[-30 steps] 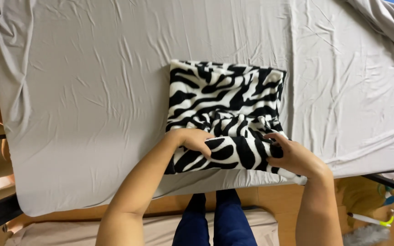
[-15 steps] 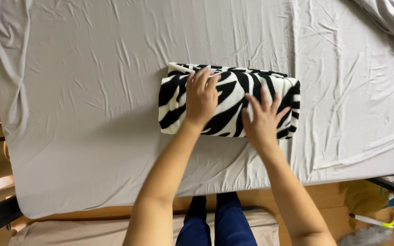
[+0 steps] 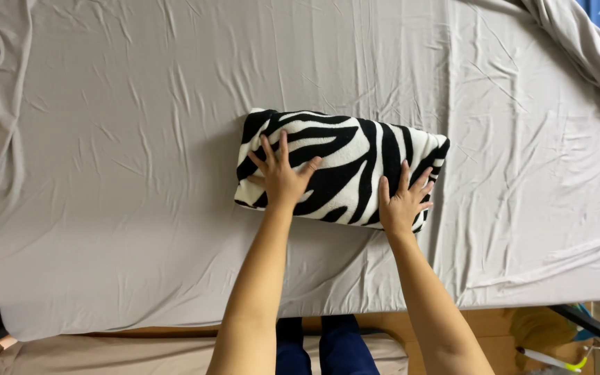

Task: The person folds a beige towel and places it on a stack of pillows. They then fold a zebra-print blanket and place it on the same stack. Finally, they remove a grey fitted sheet from a mattress and fold it by hand.

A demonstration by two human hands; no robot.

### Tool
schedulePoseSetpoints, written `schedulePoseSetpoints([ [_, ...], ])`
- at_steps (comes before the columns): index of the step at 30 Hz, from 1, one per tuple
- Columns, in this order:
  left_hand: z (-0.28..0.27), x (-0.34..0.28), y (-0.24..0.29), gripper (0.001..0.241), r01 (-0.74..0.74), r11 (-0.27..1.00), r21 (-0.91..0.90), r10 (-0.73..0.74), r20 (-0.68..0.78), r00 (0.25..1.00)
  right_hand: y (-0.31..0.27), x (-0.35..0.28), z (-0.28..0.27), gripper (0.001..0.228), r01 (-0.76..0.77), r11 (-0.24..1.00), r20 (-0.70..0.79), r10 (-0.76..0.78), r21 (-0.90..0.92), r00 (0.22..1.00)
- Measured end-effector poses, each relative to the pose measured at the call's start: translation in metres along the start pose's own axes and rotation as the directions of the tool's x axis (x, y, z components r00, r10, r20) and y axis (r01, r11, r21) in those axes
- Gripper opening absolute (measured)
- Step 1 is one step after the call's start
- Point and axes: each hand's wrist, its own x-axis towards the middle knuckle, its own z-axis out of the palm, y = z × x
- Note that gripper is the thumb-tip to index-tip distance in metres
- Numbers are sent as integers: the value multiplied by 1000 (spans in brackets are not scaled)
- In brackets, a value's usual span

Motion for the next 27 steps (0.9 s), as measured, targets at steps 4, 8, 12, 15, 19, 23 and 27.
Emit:
schedulePoseSetpoints([
  [4,14,39,-11,110,130,988,84,-143,179,973,4,9,12,70,-39,999,4,39,-31,999],
  [8,-7,49,8,112,229,967,115,-253,296,921,7,21,14,67,45,990,2,-45,-131,999],
  [12,4,10,9,67,-49,987,-154,32,-111,993,-39,41,-2,47,441,897,-24,-441,1,897],
  [15,16,-68,22,27,-209,788,-579,-15,-357,934,-84,65,-8,38,610,781,56,-621,135,782],
  [19,46,-162,34,25,464,105,-879,-421,384,822,-108,111,3,61,565,820,308,-562,91,767],
  [23,32,-172,53,39,565,-47,-824,-419,530,737,-71,142,46,66,615,788,371,-582,36,724],
  [27,32,-151,56,60,637,-279,-718,-300,696,653,-115,129,8,84,388,913,616,-236,-123,751],
])
